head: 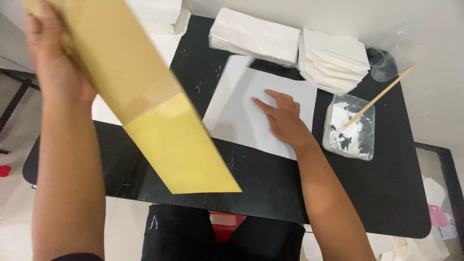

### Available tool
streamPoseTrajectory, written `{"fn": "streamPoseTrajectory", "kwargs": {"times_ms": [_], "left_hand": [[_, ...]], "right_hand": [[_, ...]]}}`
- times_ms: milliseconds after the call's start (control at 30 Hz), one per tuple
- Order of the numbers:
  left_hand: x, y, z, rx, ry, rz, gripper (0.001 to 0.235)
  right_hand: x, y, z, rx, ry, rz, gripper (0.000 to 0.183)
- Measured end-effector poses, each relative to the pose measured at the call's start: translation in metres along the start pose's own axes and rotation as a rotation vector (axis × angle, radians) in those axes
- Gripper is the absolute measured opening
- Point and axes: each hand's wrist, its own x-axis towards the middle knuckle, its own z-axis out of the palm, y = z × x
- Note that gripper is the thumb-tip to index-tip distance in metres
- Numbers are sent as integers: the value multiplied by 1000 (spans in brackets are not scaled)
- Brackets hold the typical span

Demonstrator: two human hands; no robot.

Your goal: Manually assembling paper bags by folding paper over a template and sealing edges with glue applied by a brush.

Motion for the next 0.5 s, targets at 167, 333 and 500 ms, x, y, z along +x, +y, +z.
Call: {"fn": "streamPoseTrajectory", "kwargs": {"times_ms": [167,333,500], "left_hand": [[-30,-26,58,196,-285,-28,27],[-62,-73,111,403,-362,-125,21],[-77,-108,134,644,-461,-46,13]], "right_hand": [[3,15,10,29,25,-72,54],[-2,27,-2,64,278,-58,42],[-7,30,-5,26,173,154,56]]}}
